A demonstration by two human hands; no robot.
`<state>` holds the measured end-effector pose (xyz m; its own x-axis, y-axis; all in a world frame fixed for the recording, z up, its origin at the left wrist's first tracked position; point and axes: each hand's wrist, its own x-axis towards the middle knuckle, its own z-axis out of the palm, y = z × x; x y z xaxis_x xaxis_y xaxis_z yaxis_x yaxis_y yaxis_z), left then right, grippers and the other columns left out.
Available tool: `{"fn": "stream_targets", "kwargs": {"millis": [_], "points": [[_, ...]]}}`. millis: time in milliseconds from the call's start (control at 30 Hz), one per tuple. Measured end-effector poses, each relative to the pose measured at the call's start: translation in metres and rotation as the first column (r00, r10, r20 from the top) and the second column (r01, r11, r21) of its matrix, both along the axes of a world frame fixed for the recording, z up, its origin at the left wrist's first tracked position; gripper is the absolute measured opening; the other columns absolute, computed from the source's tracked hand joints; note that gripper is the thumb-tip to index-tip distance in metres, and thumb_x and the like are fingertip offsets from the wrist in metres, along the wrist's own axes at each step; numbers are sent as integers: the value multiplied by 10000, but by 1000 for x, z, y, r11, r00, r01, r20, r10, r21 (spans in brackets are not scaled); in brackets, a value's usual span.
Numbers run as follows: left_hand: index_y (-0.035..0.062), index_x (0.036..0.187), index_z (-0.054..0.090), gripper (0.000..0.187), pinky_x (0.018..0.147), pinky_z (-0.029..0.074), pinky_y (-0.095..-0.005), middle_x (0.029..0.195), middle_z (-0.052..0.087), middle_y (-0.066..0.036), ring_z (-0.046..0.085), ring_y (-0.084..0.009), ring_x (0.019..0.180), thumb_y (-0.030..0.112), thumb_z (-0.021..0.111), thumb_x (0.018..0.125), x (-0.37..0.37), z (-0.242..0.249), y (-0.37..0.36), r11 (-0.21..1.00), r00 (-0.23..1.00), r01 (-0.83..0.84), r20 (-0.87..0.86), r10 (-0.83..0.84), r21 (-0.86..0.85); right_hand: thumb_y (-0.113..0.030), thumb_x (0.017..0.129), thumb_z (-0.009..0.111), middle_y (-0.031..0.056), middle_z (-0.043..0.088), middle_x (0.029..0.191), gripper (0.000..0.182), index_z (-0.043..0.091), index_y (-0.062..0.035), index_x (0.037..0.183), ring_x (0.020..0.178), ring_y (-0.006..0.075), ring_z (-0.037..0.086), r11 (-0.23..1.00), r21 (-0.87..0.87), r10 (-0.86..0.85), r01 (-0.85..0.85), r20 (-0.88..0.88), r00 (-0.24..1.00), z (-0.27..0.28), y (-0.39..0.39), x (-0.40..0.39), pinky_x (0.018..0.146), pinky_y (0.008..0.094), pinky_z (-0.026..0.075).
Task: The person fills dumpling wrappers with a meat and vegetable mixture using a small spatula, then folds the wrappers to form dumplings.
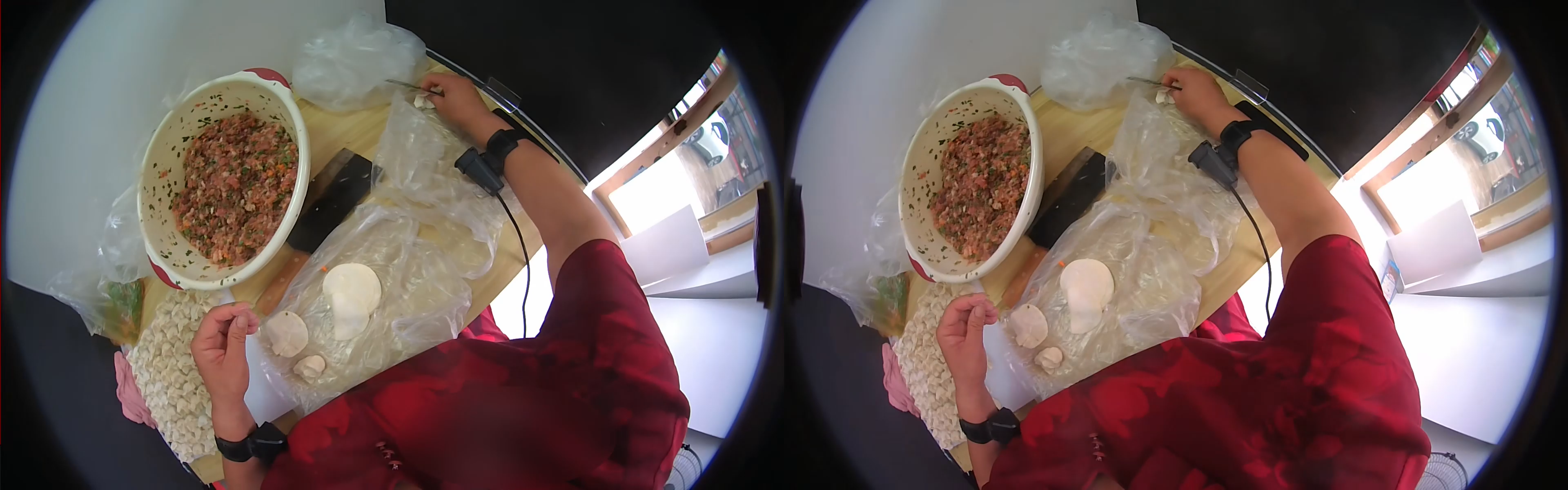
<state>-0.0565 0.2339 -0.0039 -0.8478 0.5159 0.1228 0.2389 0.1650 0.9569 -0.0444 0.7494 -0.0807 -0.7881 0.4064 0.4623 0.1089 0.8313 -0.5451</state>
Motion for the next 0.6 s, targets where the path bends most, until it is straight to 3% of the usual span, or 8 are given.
{"fn": "stream_targets", "kwargs": {"millis": [200, 267, 300, 367, 500, 533, 567, 600], "points": [[-19, 1009, 626, 111, 737, 494, -236, 879, 656, -58, 607, -104, 786, 60, 598, 935, 1, -2, -6, 1000, 999, 0, 37, 0, -14, -118, 783, 661, 126, 652, 809, 173, 674, -103, 954, 800, 266, 628, 943, 240, -161, 230, -273, 948, 25, -17, 22, 737, 346, 492], [-17, 1009, 627, 112, 740, 496, -236, 885, 657, -57, 610, -104, 791, 61, 602, 933, 1, -3, -9, 1000, 999, -1, 45, 2, -5, -143, 809, 664, 126, 652, 857, 194, 684, -116, 1000, 812, 207, 613, 981, -179, -49, 75, 148, 988, 31, -38, 33, 749, 310, 480], [-16, 1009, 629, 113, 744, 497, -236, 892, 658, -56, 613, -104, 796, 62, 605, 932, 1, -4, -9, 1000, 999, -4, 52, 4, 1, -143, 809, 664, 126, 652, 857, 194, 684, -116, 1000, 812, 207, 613, 981, -175, -52, 78, 148, 988, 28, -47, 34, 749, 310, 480], [-15, 1011, 629, 115, 746, 499, -237, 895, 659, -55, 614, -104, 799, 64, 606, 931, 4, -6, -9, 1000, 999, 4, 53, -5, 10, -157, 859, 643, 62, 651, 879, 231, 679, -116, 1084, 784, 134, 590, 936, -347, 197, -55, 386, 901, 17, -66, 31, 721, 280, 476], [-16, 1017, 631, 126, 748, 499, -236, 897, 660, -54, 615, -103, 803, 72, 615, 928, 11, -5, -11, 999, 998, 27, 51, -28, 21, -131, 898, 580, 93, 671, 948, 293, 645, -123, 1184, 855, 190, 614, 807, -546, 416, -226, 254, 873, -5, -89, 21, 782, 294, 481], [-16, 1017, 631, 126, 748, 499, -236, 897, 660, -54, 615, -103, 803, 72, 615, 928, 13, -4, -12, 1000, 998, 23, 50, -24, 21, -104, 907, 546, 103, 674, 973, 315, 631, -125, 1210, 879, 227, 621, 902, -210, 415, -378, 173, 893, -18, -88, 15, 802, 304, 486], [-17, 1014, 632, 122, 749, 496, -234, 894, 659, -53, 613, -103, 804, 68, 612, 928, 15, -3, -13, 999, 998, 34, 54, -34, 7, -78, 916, 512, 114, 676, 999, 339, 617, -127, 1235, 903, 264, 627, 878, 163, 440, -449, 93, 893, -17, -93, 13, 822, 315, 491], [-17, 1011, 632, 118, 750, 493, -232, 891, 657, -51, 611, -103, 805, 64, 608, 929, 17, -2, -14, 999, 997, 43, 59, -43, -7, -78, 916, 512, 114, 676, 999, 339, 617, -127, 1235, 903, 264, 627, 875, 164, 446, -456, 94, 890, -17, -96, 15, 822, 315, 491]]}}
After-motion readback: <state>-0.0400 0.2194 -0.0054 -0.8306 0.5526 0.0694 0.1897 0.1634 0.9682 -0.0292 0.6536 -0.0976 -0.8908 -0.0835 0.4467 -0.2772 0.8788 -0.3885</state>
